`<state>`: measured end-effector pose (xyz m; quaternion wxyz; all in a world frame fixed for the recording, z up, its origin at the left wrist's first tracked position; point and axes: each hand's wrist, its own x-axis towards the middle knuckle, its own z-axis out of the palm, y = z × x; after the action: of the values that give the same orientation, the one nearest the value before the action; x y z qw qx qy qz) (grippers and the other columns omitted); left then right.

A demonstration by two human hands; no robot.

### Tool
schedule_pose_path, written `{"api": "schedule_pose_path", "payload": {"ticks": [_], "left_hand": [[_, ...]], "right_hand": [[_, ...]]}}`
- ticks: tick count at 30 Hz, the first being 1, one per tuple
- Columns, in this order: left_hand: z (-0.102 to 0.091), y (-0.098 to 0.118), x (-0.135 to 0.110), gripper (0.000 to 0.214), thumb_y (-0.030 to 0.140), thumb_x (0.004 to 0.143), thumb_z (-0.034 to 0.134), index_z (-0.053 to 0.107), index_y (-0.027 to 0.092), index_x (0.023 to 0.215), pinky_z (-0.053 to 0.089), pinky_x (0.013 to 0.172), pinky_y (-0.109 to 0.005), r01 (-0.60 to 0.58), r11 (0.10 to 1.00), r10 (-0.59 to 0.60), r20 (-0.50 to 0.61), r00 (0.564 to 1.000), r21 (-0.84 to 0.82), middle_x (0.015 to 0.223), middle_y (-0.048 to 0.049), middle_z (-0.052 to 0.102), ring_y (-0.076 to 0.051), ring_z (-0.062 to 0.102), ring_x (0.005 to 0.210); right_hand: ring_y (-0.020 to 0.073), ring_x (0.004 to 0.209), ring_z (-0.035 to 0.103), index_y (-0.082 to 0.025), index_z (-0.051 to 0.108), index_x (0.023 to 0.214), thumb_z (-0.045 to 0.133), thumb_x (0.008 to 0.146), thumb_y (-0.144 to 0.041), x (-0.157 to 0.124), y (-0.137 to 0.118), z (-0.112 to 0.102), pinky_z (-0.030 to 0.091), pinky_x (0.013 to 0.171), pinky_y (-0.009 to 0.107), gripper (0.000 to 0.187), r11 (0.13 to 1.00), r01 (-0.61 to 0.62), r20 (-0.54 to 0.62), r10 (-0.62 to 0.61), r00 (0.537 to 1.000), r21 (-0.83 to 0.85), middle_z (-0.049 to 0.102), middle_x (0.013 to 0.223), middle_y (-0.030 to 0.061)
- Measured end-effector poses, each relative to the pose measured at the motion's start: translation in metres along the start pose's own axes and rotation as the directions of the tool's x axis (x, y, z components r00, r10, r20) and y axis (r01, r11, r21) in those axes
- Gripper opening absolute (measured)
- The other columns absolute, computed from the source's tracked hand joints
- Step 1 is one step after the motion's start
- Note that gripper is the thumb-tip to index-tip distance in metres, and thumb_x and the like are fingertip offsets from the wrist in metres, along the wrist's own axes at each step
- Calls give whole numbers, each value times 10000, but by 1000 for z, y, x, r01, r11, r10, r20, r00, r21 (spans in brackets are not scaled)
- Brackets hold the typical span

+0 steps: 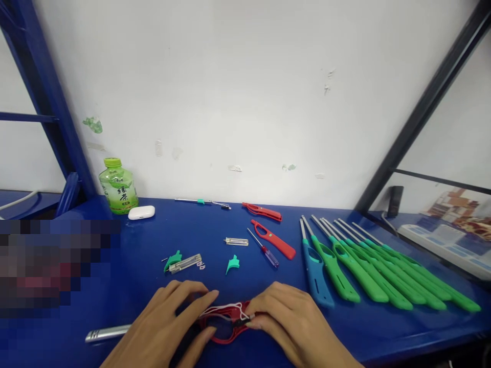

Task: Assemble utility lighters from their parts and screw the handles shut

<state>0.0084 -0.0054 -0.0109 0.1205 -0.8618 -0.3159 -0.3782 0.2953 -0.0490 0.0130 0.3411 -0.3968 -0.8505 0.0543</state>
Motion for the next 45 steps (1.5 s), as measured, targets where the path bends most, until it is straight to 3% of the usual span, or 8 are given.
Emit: {"api": "schedule_pose_path", "payload": {"ticks": [2, 6, 9, 15, 20, 28, 37, 45], "left_hand": [[0, 7, 17, 266, 455, 1162, 524, 773, 375, 1205, 684, 783, -227, 21, 998, -19, 31, 999, -67, 1066, 50, 842, -172, 842, 915], [4, 10, 35, 258, 339, 1144, 562, 793, 365, 1031, 645, 752, -192, 100, 965, -45, 224, 974, -241, 958, 80, 805, -127, 796, 804], [9, 6, 33, 346, 284, 1162, 507, 789, 368, 981, 631, 762, -216, 119, 954, -58, 221, 974, -274, 924, 92, 791, -128, 780, 781], [12, 4, 21, 281, 230, 1145, 522, 759, 331, 1035, 620, 803, -252, 59, 973, -9, 221, 975, -222, 965, 57, 779, -157, 763, 823], [11, 9, 23, 325, 134, 1112, 453, 725, 291, 1027, 617, 744, -290, -42, 991, 59, 136, 989, -130, 936, 31, 773, -179, 751, 769], [15, 4, 14, 291, 97, 1062, 507, 686, 297, 1174, 629, 867, -334, -129, 992, 124, 282, 951, 0, 1089, 39, 800, -203, 784, 918], [10, 10, 22, 171, 277, 1151, 558, 716, 341, 1152, 615, 882, -211, 133, 951, -52, 282, 958, -278, 1092, 48, 760, -135, 770, 945], [15, 8, 21, 201, 233, 1138, 538, 684, 315, 1028, 605, 845, -231, 177, 935, -65, 340, 938, -308, 1034, 40, 726, -150, 733, 910]], "right_hand": [[156, 887, 763, -261, 730, 1195, 528, 1205, -377, -1, 0, 0, 553, 859, 256, 233, 1000, 10, 5, -10, 1000, 5, 835, 1049, -22], [160, 877, 761, -244, 742, 1190, 549, 1197, -379, -2, 1, 0, 555, 847, 262, 236, 1000, 21, 11, -21, 1000, 14, 835, 1037, -5], [162, 862, 759, -231, 751, 1166, 570, 1188, -385, -1, 3, 2, 553, 836, 265, 239, 999, 31, 5, -31, 1000, 7, 831, 1016, 1], [164, 878, 759, -237, 765, 1177, 566, 1191, -381, -2, 0, 2, 550, 855, 268, 246, 1000, 3, 9, -3, 1000, 16, 834, 1025, -3], [163, 870, 761, -236, 761, 1131, 560, 1194, -388, -2, -1, 2, 548, 850, 268, 261, 1000, -8, 1, 8, 1000, 15, 835, 1010, -10], [170, 884, 764, -241, 764, 1127, 563, 1192, -410, -2, -1, 4, 545, 873, 277, 271, 999, -31, 7, 31, 999, 8, 830, 1013, -7], [161, 881, 752, -249, 760, 1131, 521, 1207, -423, -2, -2, 2, 539, 860, 285, 305, 1000, -25, 29, 25, 999, 13, 832, 1025, -18], [157, 881, 753, -242, 747, 1105, 537, 1202, -416, -1, -3, 3, 539, 855, 286, 290, 1000, 13, 12, -13, 1000, 7, 844, 1010, -30]]}}
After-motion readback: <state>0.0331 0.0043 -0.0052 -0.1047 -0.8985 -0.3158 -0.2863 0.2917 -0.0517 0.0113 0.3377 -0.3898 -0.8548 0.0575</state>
